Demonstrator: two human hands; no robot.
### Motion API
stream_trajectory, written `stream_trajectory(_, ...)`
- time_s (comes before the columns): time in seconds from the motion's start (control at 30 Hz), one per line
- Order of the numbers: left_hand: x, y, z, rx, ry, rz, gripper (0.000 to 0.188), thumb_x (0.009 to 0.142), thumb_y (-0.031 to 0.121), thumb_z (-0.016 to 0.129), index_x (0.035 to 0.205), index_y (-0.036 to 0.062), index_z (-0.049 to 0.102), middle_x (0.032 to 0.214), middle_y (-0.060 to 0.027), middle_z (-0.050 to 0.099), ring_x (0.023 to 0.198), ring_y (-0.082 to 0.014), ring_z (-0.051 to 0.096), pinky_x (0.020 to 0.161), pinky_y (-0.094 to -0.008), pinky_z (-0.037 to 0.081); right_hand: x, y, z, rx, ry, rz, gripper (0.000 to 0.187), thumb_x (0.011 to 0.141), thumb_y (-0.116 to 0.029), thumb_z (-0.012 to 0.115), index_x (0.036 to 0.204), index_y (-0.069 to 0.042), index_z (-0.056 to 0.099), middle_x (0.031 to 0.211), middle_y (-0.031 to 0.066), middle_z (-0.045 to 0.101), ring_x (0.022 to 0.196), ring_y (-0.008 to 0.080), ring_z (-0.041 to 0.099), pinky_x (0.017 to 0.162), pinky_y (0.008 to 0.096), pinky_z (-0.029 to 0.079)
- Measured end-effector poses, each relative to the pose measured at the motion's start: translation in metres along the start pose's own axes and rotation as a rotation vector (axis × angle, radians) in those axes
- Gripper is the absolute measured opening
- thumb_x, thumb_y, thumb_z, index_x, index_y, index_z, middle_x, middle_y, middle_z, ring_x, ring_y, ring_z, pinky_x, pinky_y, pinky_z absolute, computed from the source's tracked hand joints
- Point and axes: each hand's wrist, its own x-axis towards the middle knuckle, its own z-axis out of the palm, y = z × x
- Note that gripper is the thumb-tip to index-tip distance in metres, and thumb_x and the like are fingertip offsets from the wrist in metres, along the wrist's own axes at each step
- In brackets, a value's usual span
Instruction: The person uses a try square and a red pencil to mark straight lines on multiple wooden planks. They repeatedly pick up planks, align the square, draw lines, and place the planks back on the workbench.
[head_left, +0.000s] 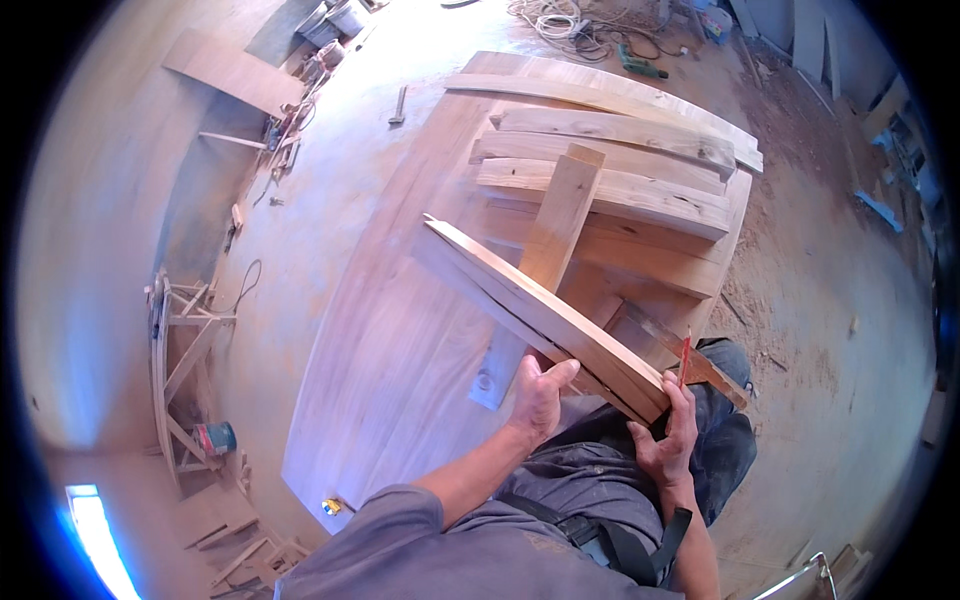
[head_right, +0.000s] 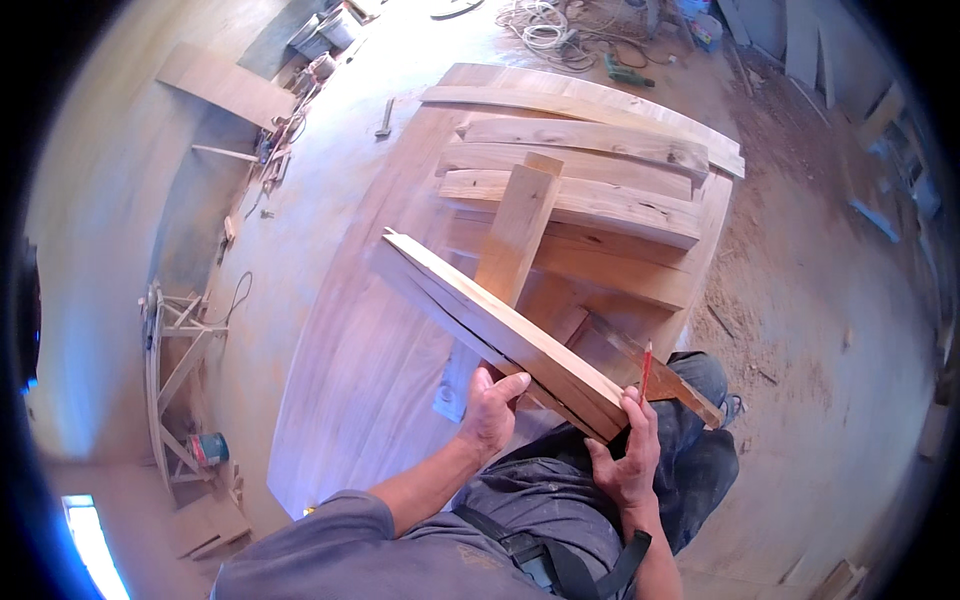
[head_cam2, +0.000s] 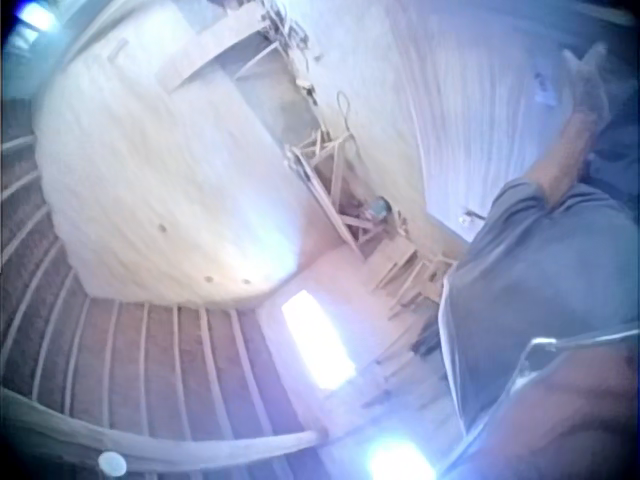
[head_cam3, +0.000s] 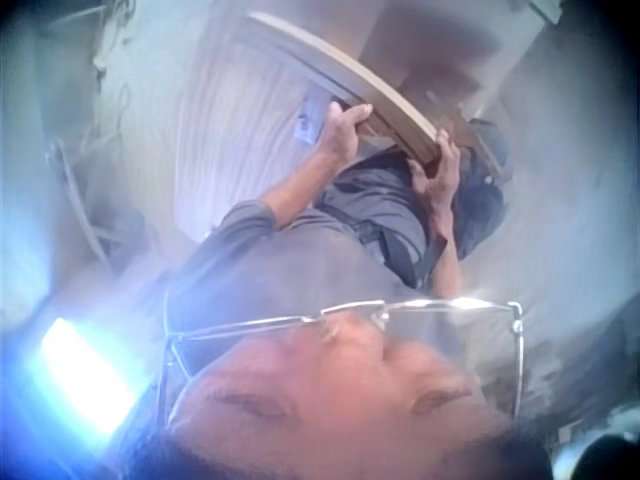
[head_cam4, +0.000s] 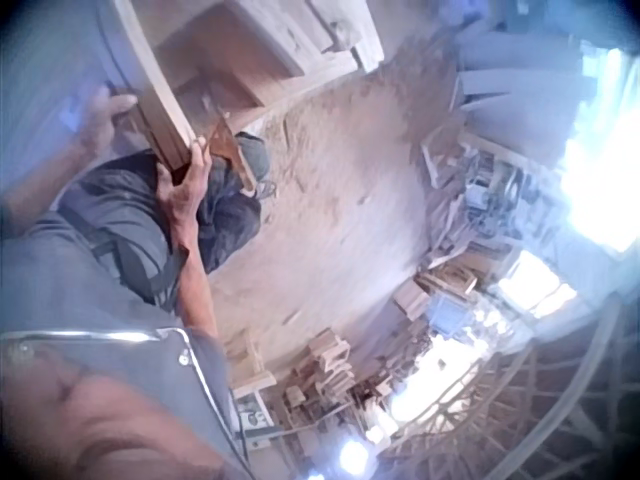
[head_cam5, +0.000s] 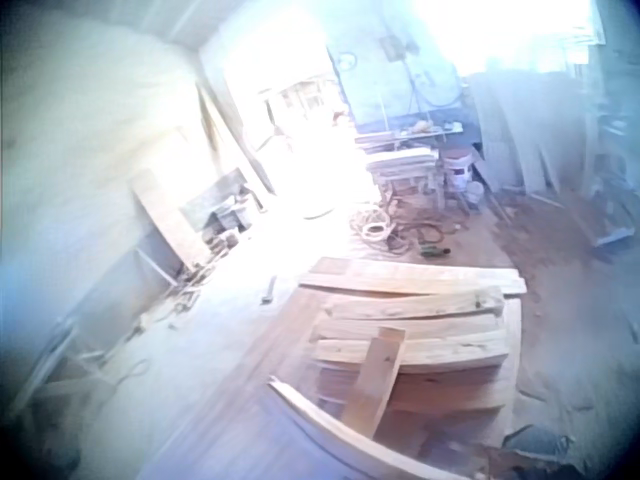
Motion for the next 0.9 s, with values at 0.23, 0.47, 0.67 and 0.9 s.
stream_trajectory(0.23, 0.006, -0.005, -0.004, 0.09, 0.105, -0.066, 0.049, 0.098, 0.021, 0.081, 0.136, -0.0004, 0.058, 0.125, -0.0083, 0.068, 0.113, -0.0187, 0.065, 0.101, -0.0358, 0.054, -0.002, 0.003, 0.001, 0.023, 0.026, -0.007, 0.084, 0.066, 0.006, 0.086, 0.144, -0.001, 0.054, 0.145, 0.0239, 0.06, 0.138, 0.0418, 0.058, 0.119, 0.0451, 0.046)
stream_trajectory(0.47, 0.012, -0.004, -0.011, 0.037, 0.102, -0.042, 0.043, 0.098, 0.024, 0.08, 0.13, -0.0007, 0.065, 0.12, -0.0084, 0.071, 0.11, -0.0191, 0.068, 0.099, -0.0357, 0.055, -0.004, -0.001, 0.004, 0.015, 0.026, -0.018, 0.085, 0.065, 0.005, 0.087, 0.144, -0.001, 0.055, 0.144, 0.0242, 0.061, 0.137, 0.0422, 0.059, 0.119, 0.0452, 0.046)
stream_trajectory(0.67, 0.02, -0.007, -0.02, -0.04, 0.083, -0.049, 0.042, 0.099, 0.023, 0.079, 0.13, -0.0016, 0.065, 0.121, -0.0087, 0.072, 0.108, -0.0199, 0.071, 0.095, -0.0375, 0.058, -0.003, -0.002, 0.004, 0.018, 0.036, -0.021, 0.082, 0.068, 0.004, 0.087, 0.143, -0.001, 0.055, 0.144, 0.0241, 0.061, 0.136, 0.0426, 0.059, 0.117, 0.0445, 0.046)
stream_trajectory(0.9, 0.014, 0.0, 0.011, 0.052, -0.044, -0.006, 0.042, 0.097, 0.012, 0.078, 0.134, -0.0018, 0.064, 0.123, -0.0077, 0.073, 0.109, -0.0192, 0.07, 0.102, -0.0361, 0.056, -0.018, 0.018, -0.006, 0.075, 0.117, 0.011, 0.083, 0.074, 0.006, 0.083, 0.149, 0.001, 0.047, 0.146, 0.0204, 0.057, 0.138, 0.0336, 0.057, 0.119, 0.0415, 0.042)
